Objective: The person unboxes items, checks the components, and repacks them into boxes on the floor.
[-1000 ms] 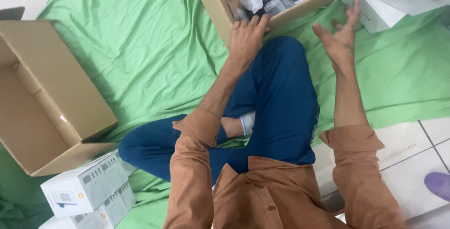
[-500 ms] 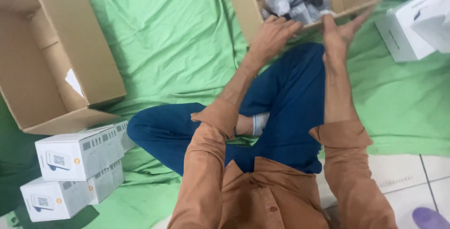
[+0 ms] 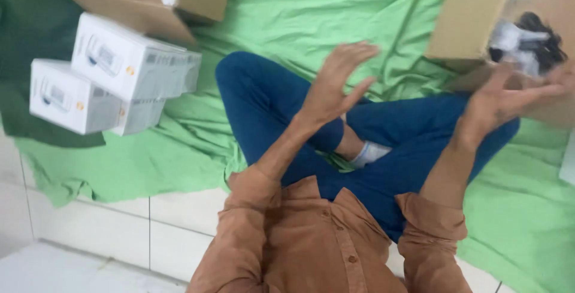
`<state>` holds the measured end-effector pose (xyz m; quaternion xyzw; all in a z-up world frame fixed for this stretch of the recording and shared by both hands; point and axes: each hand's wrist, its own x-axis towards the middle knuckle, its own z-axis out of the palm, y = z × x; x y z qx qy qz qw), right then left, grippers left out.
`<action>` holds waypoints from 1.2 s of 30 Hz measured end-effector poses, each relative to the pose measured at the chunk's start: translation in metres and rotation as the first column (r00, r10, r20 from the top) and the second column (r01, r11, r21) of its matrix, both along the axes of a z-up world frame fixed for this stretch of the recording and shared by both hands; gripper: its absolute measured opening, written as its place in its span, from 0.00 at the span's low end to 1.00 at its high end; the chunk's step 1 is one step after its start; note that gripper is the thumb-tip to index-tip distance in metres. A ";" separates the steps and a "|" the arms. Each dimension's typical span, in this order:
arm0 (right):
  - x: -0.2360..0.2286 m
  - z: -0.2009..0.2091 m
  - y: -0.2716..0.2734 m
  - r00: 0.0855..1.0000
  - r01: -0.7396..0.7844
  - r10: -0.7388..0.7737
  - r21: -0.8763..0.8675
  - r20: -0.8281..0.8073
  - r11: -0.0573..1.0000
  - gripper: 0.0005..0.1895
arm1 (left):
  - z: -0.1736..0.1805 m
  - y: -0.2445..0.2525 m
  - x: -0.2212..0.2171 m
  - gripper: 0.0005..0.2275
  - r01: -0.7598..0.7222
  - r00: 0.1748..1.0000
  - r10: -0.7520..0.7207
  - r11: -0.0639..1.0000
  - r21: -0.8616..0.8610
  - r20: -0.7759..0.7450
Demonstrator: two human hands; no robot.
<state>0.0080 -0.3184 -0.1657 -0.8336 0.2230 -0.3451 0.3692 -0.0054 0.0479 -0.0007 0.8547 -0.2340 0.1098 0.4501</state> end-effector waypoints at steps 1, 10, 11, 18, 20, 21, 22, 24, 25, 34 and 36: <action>0.011 0.042 0.070 0.976 -0.214 0.215 0.029 -0.036 0.976 0.46 | 0.018 0.047 -0.020 0.20 -0.182 0.983 0.181 0.983 -0.010 -0.023; 0.000 0.167 0.502 0.118 -0.933 0.993 0.346 0.027 0.102 0.38 | 0.046 0.350 -0.152 0.18 -0.879 0.466 0.868 0.434 0.196 0.170; -0.004 0.164 0.535 0.013 -0.899 1.000 0.439 0.012 0.006 0.42 | 0.037 0.375 -0.148 0.22 -0.866 0.481 0.849 0.420 0.273 0.220; -0.010 0.075 0.628 0.041 -0.653 0.999 0.758 0.035 0.001 0.62 | 0.020 0.477 -0.084 0.48 -0.619 0.536 0.824 0.531 0.579 -0.183; -0.006 0.083 0.629 0.005 -0.502 0.989 0.856 0.151 -0.128 0.68 | 0.027 0.482 -0.076 0.57 -0.600 0.509 0.849 0.467 0.650 -0.140; -0.005 0.093 0.627 0.010 -0.503 0.988 0.855 0.155 -0.129 0.68 | 0.030 0.481 -0.072 0.57 -0.598 0.514 0.847 0.467 0.651 -0.136; -0.004 0.102 0.625 0.009 -0.446 0.980 0.878 0.199 -0.174 0.69 | 0.033 0.480 -0.069 0.56 -0.584 0.476 0.864 0.449 0.677 -0.163; -0.013 0.113 0.615 0.008 -0.372 0.970 0.901 0.243 -0.223 0.70 | 0.034 0.464 -0.074 0.54 -0.560 0.427 0.883 0.428 0.710 -0.195; -0.010 0.119 0.611 0.053 -0.378 0.957 0.893 0.285 -0.245 0.69 | 0.038 0.453 -0.069 0.51 -0.642 0.455 0.883 0.417 0.644 -0.118; 0.052 0.160 0.443 0.370 -0.568 0.815 0.803 0.446 -0.181 0.50 | 0.057 0.306 0.004 0.28 -0.651 0.752 0.651 0.758 0.041 -0.104; 0.068 0.151 0.372 0.413 -0.644 0.794 0.760 0.446 -0.091 0.45 | 0.025 0.254 0.040 0.26 -0.589 0.780 0.567 0.808 -0.005 -0.263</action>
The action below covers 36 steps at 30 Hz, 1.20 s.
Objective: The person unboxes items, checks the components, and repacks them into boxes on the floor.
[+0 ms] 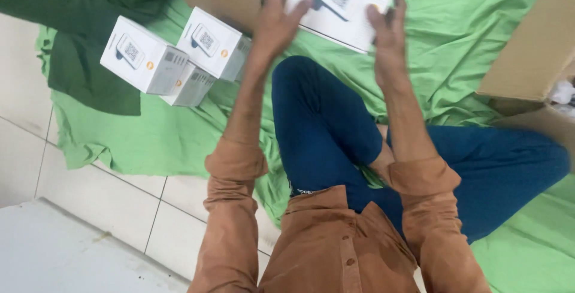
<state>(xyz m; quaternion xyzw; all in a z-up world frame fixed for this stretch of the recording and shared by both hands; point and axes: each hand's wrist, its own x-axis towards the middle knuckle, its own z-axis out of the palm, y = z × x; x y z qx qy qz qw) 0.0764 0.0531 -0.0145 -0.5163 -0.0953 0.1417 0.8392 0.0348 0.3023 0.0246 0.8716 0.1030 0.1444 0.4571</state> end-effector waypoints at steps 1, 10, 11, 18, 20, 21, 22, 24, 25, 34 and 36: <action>0.002 -0.004 -0.036 0.998 0.065 -0.065 -0.054 0.012 0.996 0.42 | -0.026 -0.026 0.015 0.25 0.092 0.995 -0.095 0.982 -0.165 -0.013; -0.030 -0.082 -0.242 0.933 0.226 -0.311 -0.376 -0.183 0.898 0.32 | -0.269 -0.246 0.049 0.37 -0.056 0.734 -0.505 0.622 -0.781 -0.455; -0.032 -0.096 -0.246 0.929 0.175 -0.314 -0.517 -0.195 0.838 0.30 | -0.316 -0.253 0.044 0.39 -0.167 0.723 -0.492 0.557 -0.814 -0.485; -0.037 -0.110 -0.243 0.919 0.154 -0.358 -0.689 -0.162 0.708 0.32 | -0.250 -0.247 0.019 0.32 -0.048 0.759 -0.482 0.629 -0.776 -0.438; -0.022 -0.119 -0.248 0.958 0.174 -0.257 -0.458 -0.125 0.872 0.40 | -0.228 -0.243 0.028 0.31 -0.098 0.772 -0.473 0.571 -0.815 -0.424; -0.023 -0.118 -0.247 0.961 0.163 -0.246 -0.457 -0.129 0.874 0.40 | -0.237 -0.239 0.027 0.31 -0.107 0.776 -0.464 0.571 -0.814 -0.428; -0.024 -0.118 -0.246 0.972 0.150 -0.204 -0.365 -0.114 0.919 0.44 | -0.246 -0.235 0.026 0.31 -0.111 0.775 -0.505 0.483 -0.869 -0.380; -0.025 -0.116 -0.240 0.984 0.117 -0.148 -0.267 -0.101 0.957 0.49 | -0.250 -0.228 0.019 0.31 -0.126 0.782 -0.527 0.389 -0.912 -0.333; -0.025 -0.114 -0.239 0.992 0.101 -0.121 -0.297 -0.047 0.949 0.51 | -0.245 -0.227 0.018 0.31 -0.112 0.777 -0.547 0.365 -0.924 -0.311; -0.014 -0.128 -0.230 0.873 0.260 -0.390 -0.399 -0.292 0.879 0.37 | -0.209 -0.255 -0.025 0.33 -0.251 0.786 -0.363 0.553 -0.795 -0.501; -0.008 -0.139 -0.235 0.892 0.269 -0.386 -0.408 -0.237 0.872 0.37 | -0.183 -0.263 -0.035 0.32 -0.295 0.809 -0.283 0.562 -0.773 -0.515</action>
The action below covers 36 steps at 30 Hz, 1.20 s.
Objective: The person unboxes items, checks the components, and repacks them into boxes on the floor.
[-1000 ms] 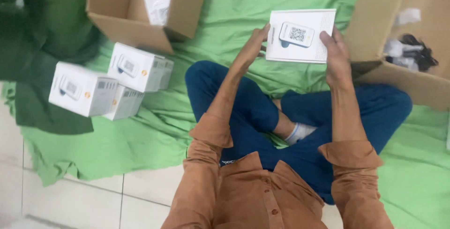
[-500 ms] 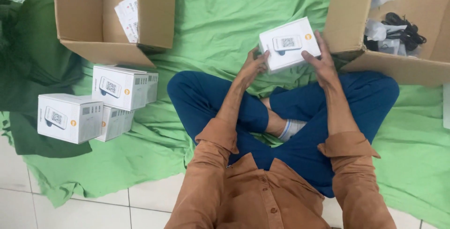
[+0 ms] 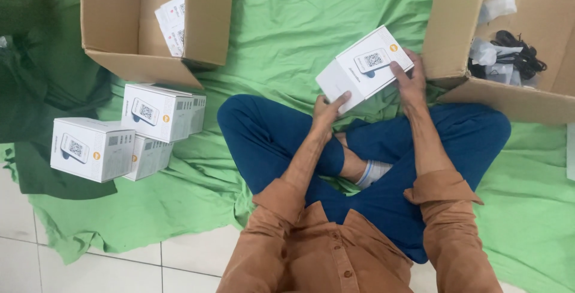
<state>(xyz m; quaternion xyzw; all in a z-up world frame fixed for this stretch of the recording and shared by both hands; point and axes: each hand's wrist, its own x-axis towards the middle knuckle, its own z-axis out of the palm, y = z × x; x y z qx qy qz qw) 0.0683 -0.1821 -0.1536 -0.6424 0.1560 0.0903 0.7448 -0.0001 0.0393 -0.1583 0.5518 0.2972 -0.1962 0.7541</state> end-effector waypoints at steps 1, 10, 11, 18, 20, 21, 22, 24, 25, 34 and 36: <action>-0.002 -0.010 -0.003 0.997 -0.010 0.016 -0.067 0.079 0.998 0.37 | 0.010 -0.002 -0.010 0.29 -0.079 0.996 0.080 0.996 -0.027 0.032; -0.018 0.029 0.004 0.764 -0.094 0.540 -0.768 0.352 0.634 0.55 | 0.012 -0.005 -0.042 0.21 -0.031 0.994 0.078 0.888 -0.458 0.083; -0.031 0.057 0.009 0.684 -0.112 0.656 -0.842 0.319 0.527 0.62 | 0.012 -0.001 -0.045 0.21 0.041 0.998 -0.006 0.843 -0.537 0.067; -0.057 0.135 0.024 0.526 -0.356 0.848 -0.922 -0.063 0.152 0.70 | -0.155 0.024 -0.069 0.14 0.315 0.945 -0.265 0.563 -0.764 0.194; -0.061 0.145 0.038 0.439 -0.391 0.858 -0.917 -0.265 -0.083 0.73 | -0.138 0.030 -0.053 0.15 0.451 0.875 -0.453 0.639 -0.623 0.170; -0.070 0.142 0.040 0.436 -0.399 0.860 -0.913 -0.267 -0.082 0.73 | -0.101 0.032 -0.051 0.15 0.445 0.878 -0.451 0.641 -0.626 0.162; -0.080 0.139 0.043 0.378 -0.365 0.873 -0.916 -0.308 -0.165 0.73 | -0.064 0.033 -0.048 0.16 0.493 0.847 -0.514 0.667 -0.559 0.133; -0.085 0.128 0.038 0.341 -0.295 0.875 -0.923 -0.343 -0.247 0.73 | -0.026 0.032 -0.030 0.18 0.564 0.804 -0.580 0.677 -0.473 0.129; -0.086 0.118 0.034 0.376 -0.196 0.913 -0.977 -0.158 -0.088 0.62 | -0.025 0.033 -0.027 0.18 0.685 0.728 -0.634 0.691 -0.231 0.260; -0.065 0.131 0.027 0.566 -0.239 0.773 -0.840 0.286 0.487 0.34 | -0.020 0.004 -0.030 0.09 0.181 0.339 -0.938 0.140 0.974 0.072; -0.055 0.142 0.025 0.576 -0.260 0.751 -0.798 0.325 0.544 0.31 | -0.025 -0.013 -0.024 0.09 0.167 0.384 -0.923 0.107 0.980 0.036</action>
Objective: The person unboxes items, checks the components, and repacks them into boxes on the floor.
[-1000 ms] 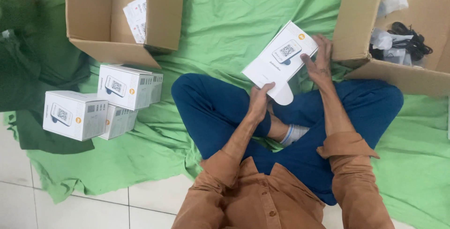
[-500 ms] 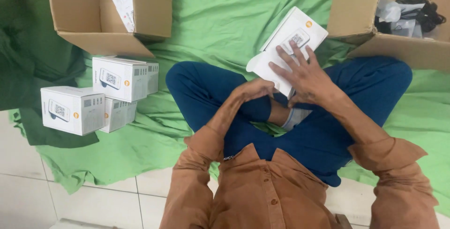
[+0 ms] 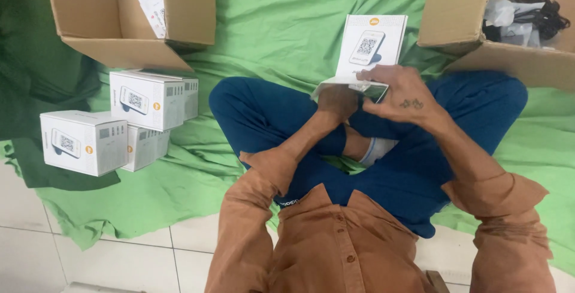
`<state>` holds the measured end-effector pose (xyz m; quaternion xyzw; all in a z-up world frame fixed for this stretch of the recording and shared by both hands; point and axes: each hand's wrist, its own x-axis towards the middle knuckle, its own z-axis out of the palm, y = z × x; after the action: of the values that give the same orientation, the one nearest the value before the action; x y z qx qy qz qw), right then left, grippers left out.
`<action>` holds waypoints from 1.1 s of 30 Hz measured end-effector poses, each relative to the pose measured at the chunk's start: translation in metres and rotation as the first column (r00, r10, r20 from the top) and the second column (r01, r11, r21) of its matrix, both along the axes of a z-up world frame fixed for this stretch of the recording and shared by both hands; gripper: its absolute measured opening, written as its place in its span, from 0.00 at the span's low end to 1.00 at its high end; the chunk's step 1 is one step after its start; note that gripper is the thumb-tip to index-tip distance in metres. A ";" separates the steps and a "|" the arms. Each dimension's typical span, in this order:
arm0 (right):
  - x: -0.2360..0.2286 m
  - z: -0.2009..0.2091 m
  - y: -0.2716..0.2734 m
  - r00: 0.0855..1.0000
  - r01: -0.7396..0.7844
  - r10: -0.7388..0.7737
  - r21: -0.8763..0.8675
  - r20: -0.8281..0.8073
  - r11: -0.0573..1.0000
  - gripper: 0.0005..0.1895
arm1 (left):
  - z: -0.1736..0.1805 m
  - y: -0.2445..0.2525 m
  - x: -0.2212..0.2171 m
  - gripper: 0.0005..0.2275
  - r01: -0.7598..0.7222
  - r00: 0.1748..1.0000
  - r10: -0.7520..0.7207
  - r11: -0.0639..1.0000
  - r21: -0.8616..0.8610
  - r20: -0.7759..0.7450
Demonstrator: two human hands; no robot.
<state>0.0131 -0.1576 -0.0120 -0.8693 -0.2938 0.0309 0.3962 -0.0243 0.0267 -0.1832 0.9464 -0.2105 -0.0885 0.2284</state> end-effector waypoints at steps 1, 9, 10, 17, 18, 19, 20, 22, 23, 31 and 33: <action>0.009 0.011 -0.003 0.995 0.007 -0.014 -0.073 -0.095 0.997 0.28 | 0.003 -0.009 0.002 0.13 -0.078 0.997 0.078 0.997 0.019 -0.001; 0.091 0.038 -0.054 0.915 0.376 -0.335 -0.171 0.225 0.911 0.20 | 0.042 -0.025 0.004 0.38 -0.234 0.965 0.245 0.965 0.116 -0.089; 0.090 0.037 -0.045 0.764 0.476 -0.368 -0.079 0.530 0.876 0.20 | 0.043 -0.026 0.002 0.38 -0.252 0.959 0.264 0.961 0.118 -0.106; 0.059 -0.067 0.020 0.980 0.174 -0.189 -0.212 -0.055 0.962 0.15 | 0.036 -0.029 0.007 0.38 -0.333 0.932 0.345 0.936 0.109 -0.110; 0.056 -0.072 0.021 0.980 0.174 -0.190 -0.212 -0.060 0.962 0.15 | 0.036 -0.028 0.003 0.38 -0.332 0.932 0.344 0.937 0.112 -0.114; 0.057 -0.077 0.021 0.985 0.172 -0.163 -0.324 0.055 0.930 0.21 | 0.037 -0.027 0.002 0.37 -0.334 0.934 0.343 0.938 0.093 -0.099; 0.058 -0.080 0.021 0.979 0.182 -0.121 -0.431 0.165 0.884 0.27 | 0.038 -0.027 0.002 0.37 -0.336 0.936 0.342 0.939 0.075 -0.083; 0.057 -0.084 0.027 0.974 0.200 -0.137 -0.404 0.180 0.893 0.34 | 0.039 -0.029 0.007 0.37 -0.337 0.938 0.341 0.939 0.066 -0.068; 0.052 -0.088 0.031 0.971 0.218 -0.159 -0.376 0.181 0.901 0.42 | 0.039 -0.029 0.006 0.37 -0.332 0.940 0.336 0.941 0.066 -0.064; 0.048 -0.081 0.032 0.961 0.245 -0.135 -0.517 0.241 0.821 0.42 | 0.038 -0.029 0.004 0.37 -0.342 0.934 0.345 0.938 0.050 -0.092; 0.046 -0.087 0.029 0.955 0.277 -0.179 -0.492 0.237 0.826 0.40 | 0.042 -0.029 0.005 0.36 -0.343 0.933 0.347 0.938 0.052 -0.099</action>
<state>0.0590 -0.1281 -0.0991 -0.9717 -0.2030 -0.0176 0.1193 -0.0195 -0.0026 -0.1407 0.9663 -0.0273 -0.1010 0.2353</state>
